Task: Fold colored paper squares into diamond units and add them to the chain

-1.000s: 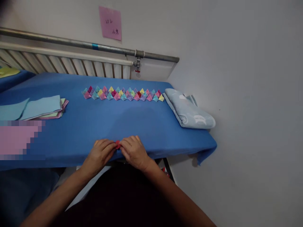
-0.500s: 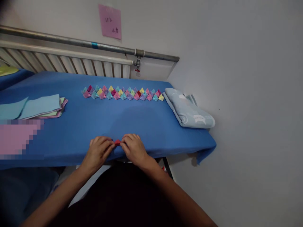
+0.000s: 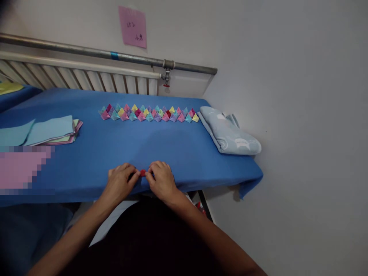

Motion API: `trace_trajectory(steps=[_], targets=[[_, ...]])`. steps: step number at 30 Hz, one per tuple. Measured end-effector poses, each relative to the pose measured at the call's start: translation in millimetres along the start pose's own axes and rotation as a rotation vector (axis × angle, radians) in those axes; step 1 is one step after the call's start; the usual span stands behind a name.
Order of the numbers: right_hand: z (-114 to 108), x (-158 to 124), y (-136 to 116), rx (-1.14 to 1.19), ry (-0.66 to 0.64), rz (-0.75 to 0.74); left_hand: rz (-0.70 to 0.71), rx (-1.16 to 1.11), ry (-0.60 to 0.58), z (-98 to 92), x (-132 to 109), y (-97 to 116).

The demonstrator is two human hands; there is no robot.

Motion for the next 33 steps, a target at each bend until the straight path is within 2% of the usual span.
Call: trace_trajectory(steps=[12, 19, 22, 26, 29, 33], targets=[[1.9, 5.1, 2.0, 0.003, 0.002, 0.020, -0.085, -0.075, -0.072, -2.6, 7.2, -6.5], [0.2, 11.1, 0.3, -0.003, -0.074, 0.053, -0.079, -0.079, -0.052, -2.2, 4.9, -7.2], [-0.5, 11.9, -1.6, -0.035, -0.098, 0.075, 0.033, -0.050, 0.074, 0.6, -2.0, -4.0], [-0.9, 11.5, -1.2, -0.110, -0.107, 0.140, 0.319, 0.121, 0.272, 4.9, -17.8, 8.7], [-0.4, 11.8, 0.3, -0.129, -0.127, 0.181, 0.435, 0.215, 0.287, 7.4, -27.7, 15.0], [-3.5, 12.6, 1.8, -0.114, -0.141, 0.201, 0.475, 0.297, 0.253, 7.7, -35.6, 17.0]])
Point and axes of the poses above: each hand's wrist, its own x-axis towards the middle knuckle, its own z-axis out of the palm, y = z × x, the point moved 4 cm from there along x, towards the middle knuckle, and after that the axes turned 12 degrees about z, right-handed, at the moved point
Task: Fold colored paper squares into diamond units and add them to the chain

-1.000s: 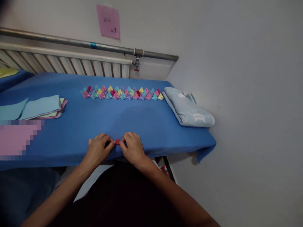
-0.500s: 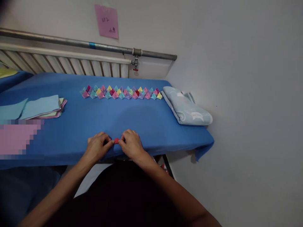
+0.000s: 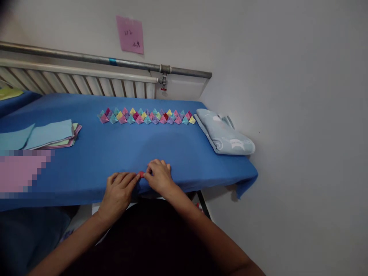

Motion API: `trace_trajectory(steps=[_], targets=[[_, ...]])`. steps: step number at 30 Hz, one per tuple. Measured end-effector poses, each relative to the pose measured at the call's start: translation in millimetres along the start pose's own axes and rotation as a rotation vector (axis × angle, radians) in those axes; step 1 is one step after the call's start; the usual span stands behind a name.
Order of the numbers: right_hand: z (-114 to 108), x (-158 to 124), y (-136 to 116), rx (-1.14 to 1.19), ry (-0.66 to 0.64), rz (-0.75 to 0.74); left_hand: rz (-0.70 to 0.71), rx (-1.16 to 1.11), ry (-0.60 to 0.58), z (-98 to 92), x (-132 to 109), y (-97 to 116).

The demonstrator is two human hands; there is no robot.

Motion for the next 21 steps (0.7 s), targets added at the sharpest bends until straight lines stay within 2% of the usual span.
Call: trace_trajectory(steps=[6, 11, 13, 17, 21], targets=[[-5.0, -0.8, 3.2, 0.003, -0.031, 0.003, -0.029, 0.041, 0.010, 4.1, -9.1, 5.0], [0.5, -3.6, 0.7, -0.014, 0.067, -0.021, -0.041, 0.026, 0.003, 6.4, -9.6, 6.5], [2.3, -4.4, 0.1, -0.017, 0.067, -0.018, -0.053, 0.016, 0.015, 6.1, -10.2, 6.1], [1.9, -3.9, 1.0, 0.005, 0.038, -0.014, -0.074, 0.013, 0.117, 7.4, -16.4, 5.0], [0.8, -2.7, 3.0, 0.034, 0.057, -0.016, -0.074, 0.056, 0.169, 12.0, -21.8, 6.7]])
Point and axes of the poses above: each hand's wrist, its own x-axis towards the middle knuckle, its own z-axis out of the palm, y = z × x, the point moved 4 cm from there along x, towards the middle knuckle, and after that the axes turned 12 degrees about z, right-handed, at the moved point
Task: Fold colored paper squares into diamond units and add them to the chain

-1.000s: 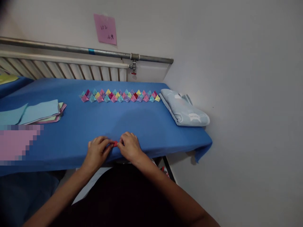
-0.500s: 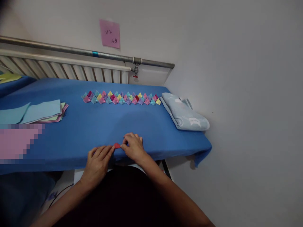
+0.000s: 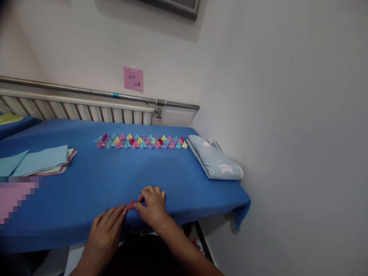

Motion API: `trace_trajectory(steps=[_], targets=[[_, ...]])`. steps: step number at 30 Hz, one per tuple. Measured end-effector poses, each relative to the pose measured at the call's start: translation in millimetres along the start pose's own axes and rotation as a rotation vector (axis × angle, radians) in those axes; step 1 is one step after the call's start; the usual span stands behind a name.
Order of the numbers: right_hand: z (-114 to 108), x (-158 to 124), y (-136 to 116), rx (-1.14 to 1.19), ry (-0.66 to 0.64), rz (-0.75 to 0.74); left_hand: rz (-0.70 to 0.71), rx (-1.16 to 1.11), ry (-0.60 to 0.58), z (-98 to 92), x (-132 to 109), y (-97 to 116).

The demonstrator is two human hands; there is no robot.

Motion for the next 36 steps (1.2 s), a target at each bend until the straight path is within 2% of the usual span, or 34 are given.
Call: trace_trajectory(steps=[9, 16, 23, 28, 30, 33, 36], targets=[[0.3, 0.8, 0.4, 0.006, -0.029, 0.023, -0.018, 0.112, -0.002, 4.1, 8.3, 6.0], [-7.4, 2.4, 4.3, 0.020, -0.064, 0.046, -0.074, 0.067, 0.076, 12.6, -2.3, 2.6], [-8.8, 2.5, 1.6, -0.008, -0.065, 0.031, 0.002, 0.147, -0.041, 15.6, -0.2, 6.7], [-8.2, -3.9, -0.5, -0.057, -0.037, -0.022, -0.082, 0.139, -0.046, 14.4, 1.0, 8.8], [-8.2, -6.8, 0.0, -0.050, -0.017, -0.060, -0.072, 0.122, -0.051, 12.2, 0.0, 7.5], [-9.6, -9.7, 2.0, -0.001, 0.014, -0.096, -0.061, 0.076, -0.065, 6.4, -1.0, 2.5], [-11.9, -11.1, 3.9, 0.055, -0.009, -0.088, -0.137, -0.023, -0.065, 1.1, -1.0, -5.0]])
Point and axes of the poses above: each hand's wrist, its own x-axis towards the middle knuckle, its own z-axis out of the palm, y = z × x, the point moved 4 cm from there along x, towards the middle knuckle, and after that the axes turned 12 degrees about z, right-handed, at the moved point
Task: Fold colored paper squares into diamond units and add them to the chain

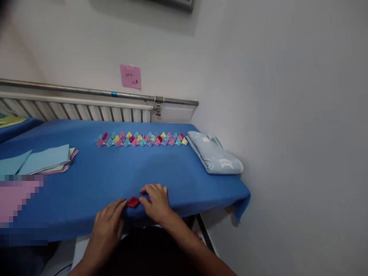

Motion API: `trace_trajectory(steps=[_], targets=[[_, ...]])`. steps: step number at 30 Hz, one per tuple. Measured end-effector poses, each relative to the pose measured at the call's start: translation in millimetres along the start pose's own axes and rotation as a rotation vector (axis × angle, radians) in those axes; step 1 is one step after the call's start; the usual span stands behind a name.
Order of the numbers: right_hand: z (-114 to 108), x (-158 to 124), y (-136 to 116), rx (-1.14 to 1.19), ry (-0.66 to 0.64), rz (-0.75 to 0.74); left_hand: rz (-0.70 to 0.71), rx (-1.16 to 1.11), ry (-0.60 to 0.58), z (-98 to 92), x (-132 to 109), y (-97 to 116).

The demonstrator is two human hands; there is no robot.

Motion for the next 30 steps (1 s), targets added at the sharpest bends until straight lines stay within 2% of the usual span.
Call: trace_trajectory(steps=[5, 11, 14, 18, 21, 25, 30], targets=[[-1.6, -6.2, -4.2, 0.070, -0.098, -0.040, -0.079, -0.190, 0.044, -6.3, 0.9, -4.9], [-1.9, -6.9, -6.8, 0.114, -0.028, 0.004, -0.110, -0.311, 0.070, -16.5, 10.8, -9.8], [2.3, -3.7, -11.1, 0.060, -0.067, -0.027, -0.098, -0.330, 0.031, -16.4, 20.9, -12.8], [9.0, -0.1, -15.5, 0.000, -0.136, -0.100, -0.076, -0.350, -0.077, -8.6, 32.2, -14.1], [6.9, 6.1, -14.0, 0.120, -0.107, -0.077, -0.107, -0.441, -0.056, -5.6, 42.8, -18.4], [-4.4, 24.6, -8.2, 0.366, -0.046, 0.001, -0.246, -0.674, -0.004, 2.0, 69.1, -33.7], [-20.2, 62.9, 4.3, 0.386, -0.019, 0.054, -0.425, -0.975, -0.172, 33.3, 113.3, -55.5]])
Point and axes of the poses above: each hand's wrist, its own x-axis towards the middle knuckle, its own z-axis out of the palm, y = z × x, the point moved 4 cm from there along x, towards the middle knuckle, and after that the axes turned 12 degrees about z, right-handed, at the moved point
